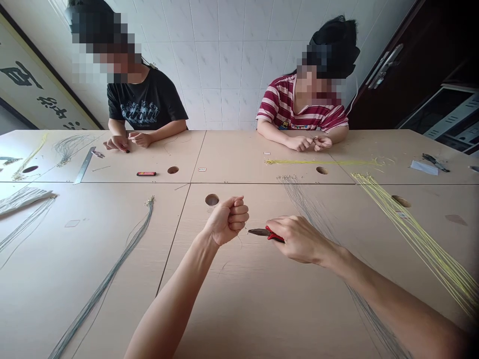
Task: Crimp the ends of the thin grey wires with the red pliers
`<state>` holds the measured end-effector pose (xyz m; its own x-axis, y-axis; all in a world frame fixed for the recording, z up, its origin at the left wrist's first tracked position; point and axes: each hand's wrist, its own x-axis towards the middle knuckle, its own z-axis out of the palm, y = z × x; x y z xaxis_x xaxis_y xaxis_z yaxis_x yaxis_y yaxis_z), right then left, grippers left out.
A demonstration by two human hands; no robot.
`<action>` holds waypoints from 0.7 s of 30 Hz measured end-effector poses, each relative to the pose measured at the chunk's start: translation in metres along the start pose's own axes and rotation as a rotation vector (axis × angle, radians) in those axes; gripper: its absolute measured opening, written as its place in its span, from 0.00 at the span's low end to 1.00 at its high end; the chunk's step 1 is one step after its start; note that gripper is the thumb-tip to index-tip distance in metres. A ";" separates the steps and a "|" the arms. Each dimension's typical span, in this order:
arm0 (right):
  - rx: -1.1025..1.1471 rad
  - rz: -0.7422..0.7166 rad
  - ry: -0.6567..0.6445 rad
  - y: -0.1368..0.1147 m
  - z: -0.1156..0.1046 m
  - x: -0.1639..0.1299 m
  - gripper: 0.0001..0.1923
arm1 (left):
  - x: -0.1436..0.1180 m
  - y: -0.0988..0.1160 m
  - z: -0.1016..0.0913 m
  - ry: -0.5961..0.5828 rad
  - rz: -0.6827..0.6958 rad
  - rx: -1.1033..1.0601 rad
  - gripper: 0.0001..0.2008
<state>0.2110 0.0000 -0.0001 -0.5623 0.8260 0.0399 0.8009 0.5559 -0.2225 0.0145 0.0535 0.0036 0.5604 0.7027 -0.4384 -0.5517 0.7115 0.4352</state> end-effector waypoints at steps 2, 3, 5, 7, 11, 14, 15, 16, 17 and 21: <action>-0.006 -0.010 -0.001 0.001 0.000 0.000 0.09 | 0.002 0.000 0.000 0.004 -0.009 0.005 0.17; -0.009 -0.013 0.000 0.001 -0.001 0.000 0.10 | 0.002 0.000 0.000 0.006 -0.012 0.006 0.17; -0.013 -0.021 0.004 0.002 0.000 -0.001 0.10 | 0.003 -0.001 0.000 0.011 -0.017 0.006 0.18; -0.015 -0.027 0.005 0.003 0.000 -0.001 0.10 | 0.004 -0.001 0.001 0.018 -0.019 0.005 0.18; -0.016 -0.027 0.000 0.003 0.001 0.000 0.10 | 0.006 -0.001 0.000 0.032 -0.023 0.003 0.18; -0.022 -0.026 0.000 0.004 0.002 0.001 0.10 | 0.008 -0.001 -0.001 0.041 -0.023 0.004 0.18; -0.024 -0.028 0.001 0.004 0.002 0.001 0.10 | 0.009 -0.001 -0.001 0.045 -0.022 0.005 0.18; -0.026 -0.030 0.003 0.004 0.003 0.001 0.10 | 0.009 -0.001 -0.001 0.048 -0.021 0.004 0.18; -0.028 -0.033 0.006 0.005 0.004 0.001 0.10 | 0.010 -0.001 -0.001 0.051 -0.021 0.004 0.18; -0.044 -0.039 0.016 0.006 0.007 0.002 0.09 | 0.012 -0.001 -0.003 0.062 -0.022 -0.001 0.19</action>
<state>0.2136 0.0045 -0.0086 -0.5903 0.8046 0.0638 0.7867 0.5912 -0.1776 0.0202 0.0615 -0.0043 0.5335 0.6854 -0.4956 -0.5402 0.7270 0.4239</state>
